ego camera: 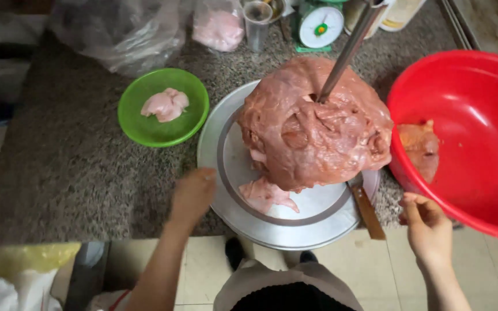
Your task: Building a large meat stack on a vertical skewer by layering slabs of meat and trimming them with a knife.
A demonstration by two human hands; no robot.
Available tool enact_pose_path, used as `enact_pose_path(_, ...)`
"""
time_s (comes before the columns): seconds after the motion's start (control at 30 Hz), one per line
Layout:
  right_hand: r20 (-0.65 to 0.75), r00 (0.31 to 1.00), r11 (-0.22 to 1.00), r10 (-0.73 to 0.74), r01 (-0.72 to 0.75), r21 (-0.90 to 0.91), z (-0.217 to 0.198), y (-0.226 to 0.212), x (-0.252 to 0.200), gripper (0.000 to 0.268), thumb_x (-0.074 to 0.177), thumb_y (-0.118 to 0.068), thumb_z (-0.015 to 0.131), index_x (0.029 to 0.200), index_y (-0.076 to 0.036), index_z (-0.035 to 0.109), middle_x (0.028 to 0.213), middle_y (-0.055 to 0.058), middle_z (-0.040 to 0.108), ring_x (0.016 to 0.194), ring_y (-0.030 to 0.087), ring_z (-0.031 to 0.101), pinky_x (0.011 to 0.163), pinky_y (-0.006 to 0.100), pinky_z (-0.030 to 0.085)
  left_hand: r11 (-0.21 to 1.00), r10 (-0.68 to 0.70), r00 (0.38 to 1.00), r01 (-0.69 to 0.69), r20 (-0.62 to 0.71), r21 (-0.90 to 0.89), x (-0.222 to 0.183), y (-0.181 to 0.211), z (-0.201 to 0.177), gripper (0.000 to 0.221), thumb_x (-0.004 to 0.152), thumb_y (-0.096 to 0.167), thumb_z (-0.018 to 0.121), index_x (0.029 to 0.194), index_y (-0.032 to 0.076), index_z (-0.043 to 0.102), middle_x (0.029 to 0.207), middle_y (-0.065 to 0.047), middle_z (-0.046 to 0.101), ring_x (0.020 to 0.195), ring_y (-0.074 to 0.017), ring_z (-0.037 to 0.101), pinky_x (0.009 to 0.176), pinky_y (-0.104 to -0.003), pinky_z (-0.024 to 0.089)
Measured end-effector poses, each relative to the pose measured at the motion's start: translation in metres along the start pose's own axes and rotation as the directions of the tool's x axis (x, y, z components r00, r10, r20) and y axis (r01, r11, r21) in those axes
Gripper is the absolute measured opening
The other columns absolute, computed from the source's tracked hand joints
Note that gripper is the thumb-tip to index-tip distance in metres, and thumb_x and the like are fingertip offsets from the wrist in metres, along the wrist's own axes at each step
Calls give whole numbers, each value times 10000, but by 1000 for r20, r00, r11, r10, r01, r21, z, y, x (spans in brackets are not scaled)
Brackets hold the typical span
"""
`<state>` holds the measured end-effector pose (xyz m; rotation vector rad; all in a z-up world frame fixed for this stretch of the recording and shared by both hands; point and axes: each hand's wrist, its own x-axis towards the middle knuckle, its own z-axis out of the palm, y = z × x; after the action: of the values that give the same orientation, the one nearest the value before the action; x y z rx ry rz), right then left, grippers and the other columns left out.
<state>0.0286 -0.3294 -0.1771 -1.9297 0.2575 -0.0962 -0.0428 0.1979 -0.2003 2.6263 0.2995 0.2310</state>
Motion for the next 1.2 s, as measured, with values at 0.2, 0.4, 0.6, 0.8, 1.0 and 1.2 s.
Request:
enact_pose_path(0.2,-57,992,992,112,-115,-55,57,-54,-61,112,1080,-172,689,1123,-75,724,958,53,721,760,121,626,656,271,510,935,342,900,-297,269,-196,-4,36,116,234,838,219,737,1009,71,678,1010,-140,680,969,-376,658,849,-504,509)
enact_pose_path(0.4,-22,997,944,79,-82,-318,75,-98,-96,143,1051,-190,662,1052,-84,758,824,1,664,699,103,523,712,263,437,797,579,794,-599,185,73,-8,38,180,259,953,336,608,1149,232,743,1265,59,712,1138,-245,580,927,-418,419)
enact_pose_path(0.6,-107,982,927,157,-184,-326,66,-106,-107,143,1041,-200,677,1069,-106,782,891,-16,748,748,101,604,784,251,467,714,621,770,-633,146,298,7,6,156,184,895,210,574,864,202,755,840,-12,700,880,-254,640,849,-422,443)
enact_pose_path(0.8,-144,984,930,109,-152,-335,47,-117,-95,145,1043,-200,676,1068,-102,779,944,-4,776,798,110,659,827,260,495,888,435,844,-459,313,2,33,-3,33,171,860,322,745,1010,300,825,773,-70,779,751,-326,719,734,-496,538)
enact_pose_path(1.0,-109,994,997,-22,14,-78,51,-130,-72,145,1108,-131,643,1211,-54,709,1042,72,738,843,156,683,795,259,524,808,555,747,-589,366,-22,68,29,-105,290,1015,450,595,1051,308,844,813,-36,799,770,-333,720,717,-525,441)
enact_pose_path(1.2,6,958,956,-286,285,72,96,-200,-73,107,1087,-63,639,1156,-9,701,1080,86,742,951,121,673,886,248,569,769,630,663,-605,404,-205,111,102,-243,356,972,320,582,781,313,882,805,119,858,600,-86,736,781,-347,492)
